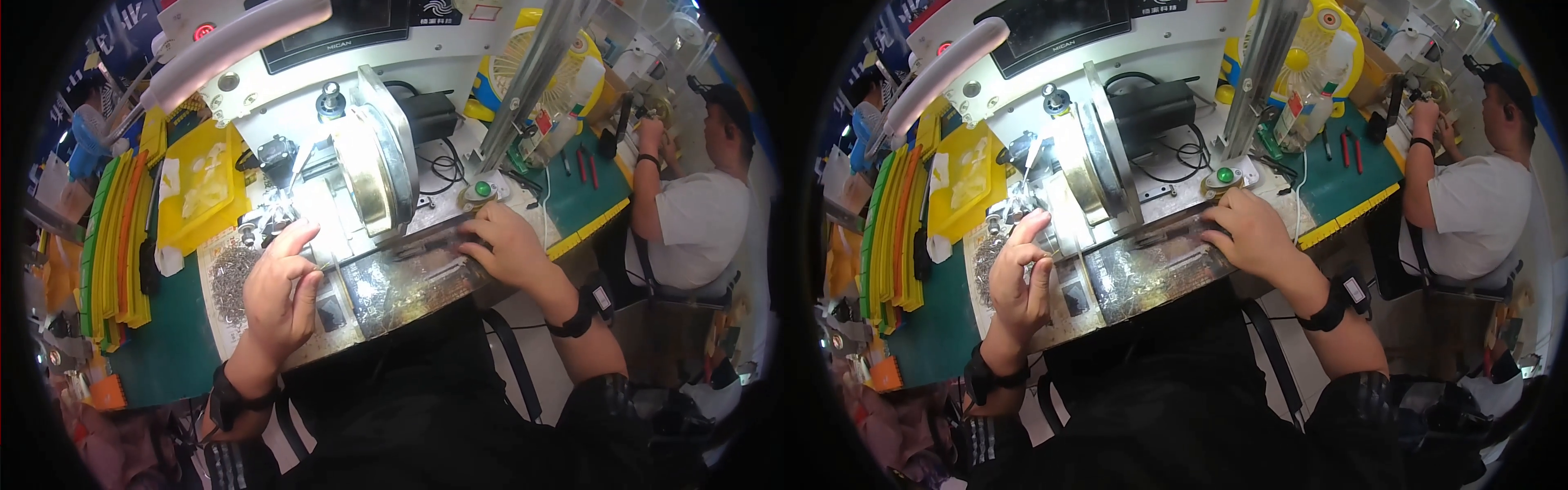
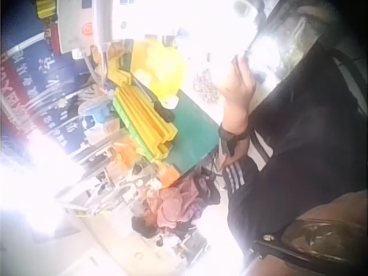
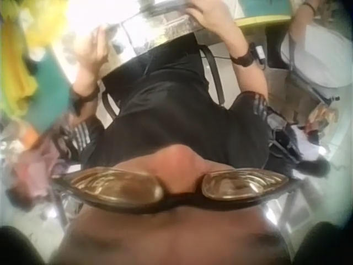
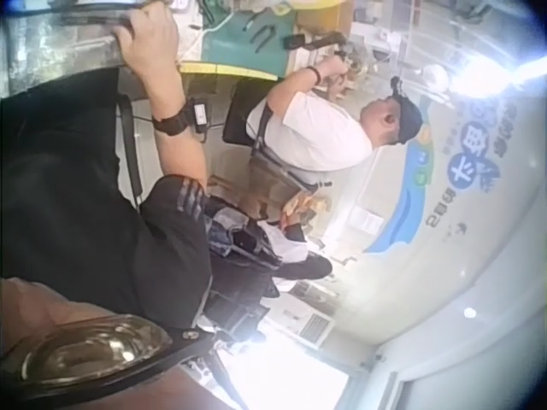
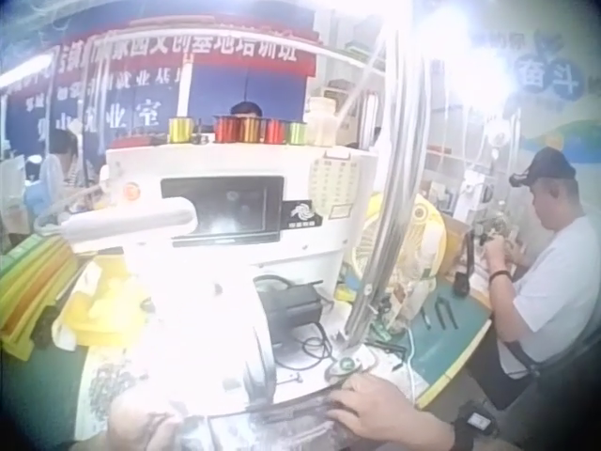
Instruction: Assembling small metal components using glue and a crimping machine.
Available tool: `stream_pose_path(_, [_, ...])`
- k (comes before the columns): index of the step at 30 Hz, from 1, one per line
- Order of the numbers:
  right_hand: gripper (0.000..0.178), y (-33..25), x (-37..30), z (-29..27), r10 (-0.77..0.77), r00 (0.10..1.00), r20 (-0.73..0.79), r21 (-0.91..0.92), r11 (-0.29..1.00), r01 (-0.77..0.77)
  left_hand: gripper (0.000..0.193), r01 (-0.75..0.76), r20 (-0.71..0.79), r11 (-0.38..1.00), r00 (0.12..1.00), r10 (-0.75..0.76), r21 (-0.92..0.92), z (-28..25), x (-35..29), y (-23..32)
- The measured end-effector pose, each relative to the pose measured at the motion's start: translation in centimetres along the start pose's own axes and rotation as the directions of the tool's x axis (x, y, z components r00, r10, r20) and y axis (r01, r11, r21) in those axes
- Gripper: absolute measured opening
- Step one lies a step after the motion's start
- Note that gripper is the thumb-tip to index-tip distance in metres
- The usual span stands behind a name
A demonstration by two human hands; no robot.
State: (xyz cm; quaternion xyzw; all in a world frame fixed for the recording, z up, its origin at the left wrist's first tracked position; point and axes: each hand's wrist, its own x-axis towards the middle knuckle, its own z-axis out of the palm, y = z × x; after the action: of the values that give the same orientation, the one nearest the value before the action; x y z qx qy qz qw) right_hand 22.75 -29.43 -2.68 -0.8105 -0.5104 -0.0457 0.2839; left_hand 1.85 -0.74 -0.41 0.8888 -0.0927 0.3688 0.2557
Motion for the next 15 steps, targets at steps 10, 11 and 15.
stream_pose_path(10, [0.008,-1.8,0.4,-4.9,0.275,0.945,0.180,0.224,0.924,-0.311,0.014,-0.058,-0.051,0.991,0.997,0.052,-0.123,0.0,0.1,0.0])
stream_pose_path(11, [0.006,-1.9,0.6,-4.9,0.359,0.926,0.115,0.331,0.865,-0.377,0.014,-0.043,-0.052,0.992,0.998,0.037,-0.115,-0.1,0.0,-0.2])
stream_pose_path(15, [0.008,-3.1,2.3,-3.3,0.366,0.918,0.155,0.567,0.727,-0.386,0.012,-0.063,-0.017,0.990,0.998,0.062,-0.129,-0.7,-0.2,-0.1])
